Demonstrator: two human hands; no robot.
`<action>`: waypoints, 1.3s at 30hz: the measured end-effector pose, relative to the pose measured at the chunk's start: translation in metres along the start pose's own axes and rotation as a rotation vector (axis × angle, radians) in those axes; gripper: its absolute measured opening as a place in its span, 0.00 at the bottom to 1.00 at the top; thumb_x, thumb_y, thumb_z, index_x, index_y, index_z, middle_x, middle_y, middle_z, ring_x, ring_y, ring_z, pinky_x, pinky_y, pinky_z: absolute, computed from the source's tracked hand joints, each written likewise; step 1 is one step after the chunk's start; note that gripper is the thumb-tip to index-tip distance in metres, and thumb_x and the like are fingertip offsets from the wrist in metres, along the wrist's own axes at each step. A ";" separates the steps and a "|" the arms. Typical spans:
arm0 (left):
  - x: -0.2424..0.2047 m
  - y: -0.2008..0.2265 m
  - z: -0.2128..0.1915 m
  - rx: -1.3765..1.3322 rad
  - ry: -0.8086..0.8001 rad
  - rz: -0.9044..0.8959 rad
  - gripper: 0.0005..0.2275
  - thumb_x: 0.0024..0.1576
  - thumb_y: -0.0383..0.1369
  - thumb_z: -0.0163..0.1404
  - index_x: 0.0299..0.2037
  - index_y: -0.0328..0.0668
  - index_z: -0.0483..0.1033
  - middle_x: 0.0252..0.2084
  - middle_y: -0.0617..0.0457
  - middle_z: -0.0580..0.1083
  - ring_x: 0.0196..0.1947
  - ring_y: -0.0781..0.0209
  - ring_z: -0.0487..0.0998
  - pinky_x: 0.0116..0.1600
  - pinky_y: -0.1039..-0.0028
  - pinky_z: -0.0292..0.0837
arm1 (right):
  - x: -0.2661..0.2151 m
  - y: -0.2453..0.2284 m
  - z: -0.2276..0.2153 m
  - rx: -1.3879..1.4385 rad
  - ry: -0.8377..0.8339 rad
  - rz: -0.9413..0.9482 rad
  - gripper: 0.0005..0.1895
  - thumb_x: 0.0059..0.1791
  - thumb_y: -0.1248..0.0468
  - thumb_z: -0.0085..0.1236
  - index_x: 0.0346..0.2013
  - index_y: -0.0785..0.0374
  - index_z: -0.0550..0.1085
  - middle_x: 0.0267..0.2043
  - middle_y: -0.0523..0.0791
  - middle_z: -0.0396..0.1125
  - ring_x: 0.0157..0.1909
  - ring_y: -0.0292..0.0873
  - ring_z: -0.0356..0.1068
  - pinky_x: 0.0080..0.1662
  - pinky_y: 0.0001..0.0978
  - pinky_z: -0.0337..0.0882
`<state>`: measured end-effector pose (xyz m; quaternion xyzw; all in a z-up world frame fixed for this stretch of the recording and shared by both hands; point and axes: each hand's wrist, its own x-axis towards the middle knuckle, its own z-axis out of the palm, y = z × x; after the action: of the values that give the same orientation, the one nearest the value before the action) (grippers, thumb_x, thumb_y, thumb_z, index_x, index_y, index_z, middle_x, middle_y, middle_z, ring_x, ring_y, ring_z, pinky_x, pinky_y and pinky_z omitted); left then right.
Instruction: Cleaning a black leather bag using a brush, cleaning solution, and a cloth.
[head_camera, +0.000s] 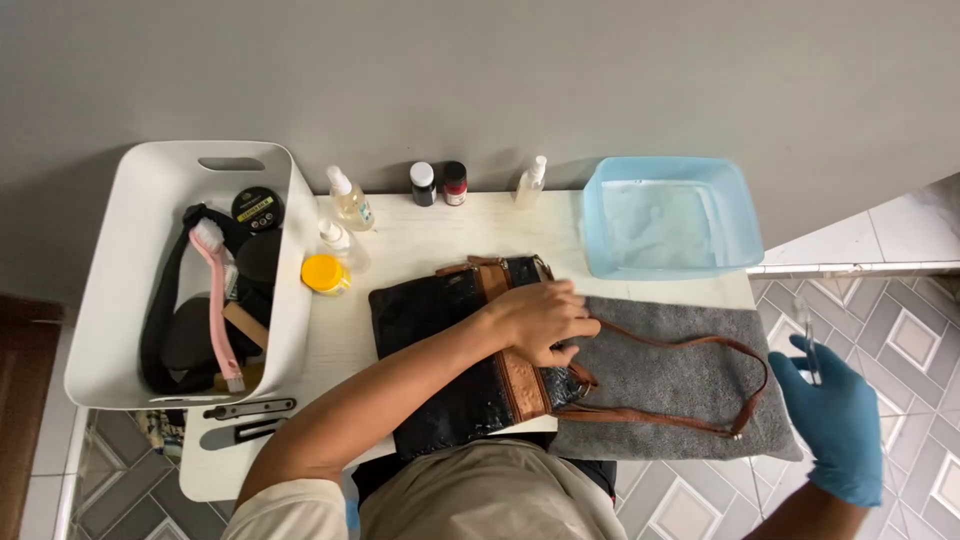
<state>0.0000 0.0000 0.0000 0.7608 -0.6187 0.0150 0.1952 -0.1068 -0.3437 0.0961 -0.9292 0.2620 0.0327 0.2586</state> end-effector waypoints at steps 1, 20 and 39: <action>-0.001 0.003 -0.004 -0.009 0.003 -0.004 0.10 0.55 0.40 0.44 0.35 0.46 0.73 0.17 0.60 0.66 0.20 0.63 0.66 0.40 0.67 0.65 | -0.005 -0.004 0.004 -0.008 -0.005 0.002 0.29 0.50 0.52 0.54 0.63 0.62 0.75 0.48 0.47 0.76 0.51 0.49 0.72 0.58 0.42 0.62; -0.109 -0.024 -0.053 0.102 0.242 -0.857 0.08 0.69 0.35 0.36 0.44 0.41 0.66 0.32 0.47 0.70 0.32 0.45 0.78 0.38 0.57 0.73 | -0.047 -0.100 0.159 0.107 -0.557 -0.350 0.16 0.51 0.56 0.61 0.39 0.69 0.81 0.25 0.55 0.75 0.30 0.50 0.74 0.38 0.43 0.72; -0.068 0.029 -0.065 0.131 0.076 -0.866 0.33 0.64 0.54 0.38 0.72 0.38 0.57 0.77 0.36 0.48 0.78 0.41 0.42 0.76 0.49 0.31 | -0.063 -0.111 0.134 0.095 -0.565 -0.298 0.18 0.47 0.54 0.66 0.44 0.63 0.79 0.33 0.56 0.77 0.34 0.52 0.78 0.36 0.42 0.74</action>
<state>-0.0293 0.0800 0.0501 0.9596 -0.2330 -0.0010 0.1576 -0.0952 -0.1666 0.0440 -0.8985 0.0423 0.2388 0.3660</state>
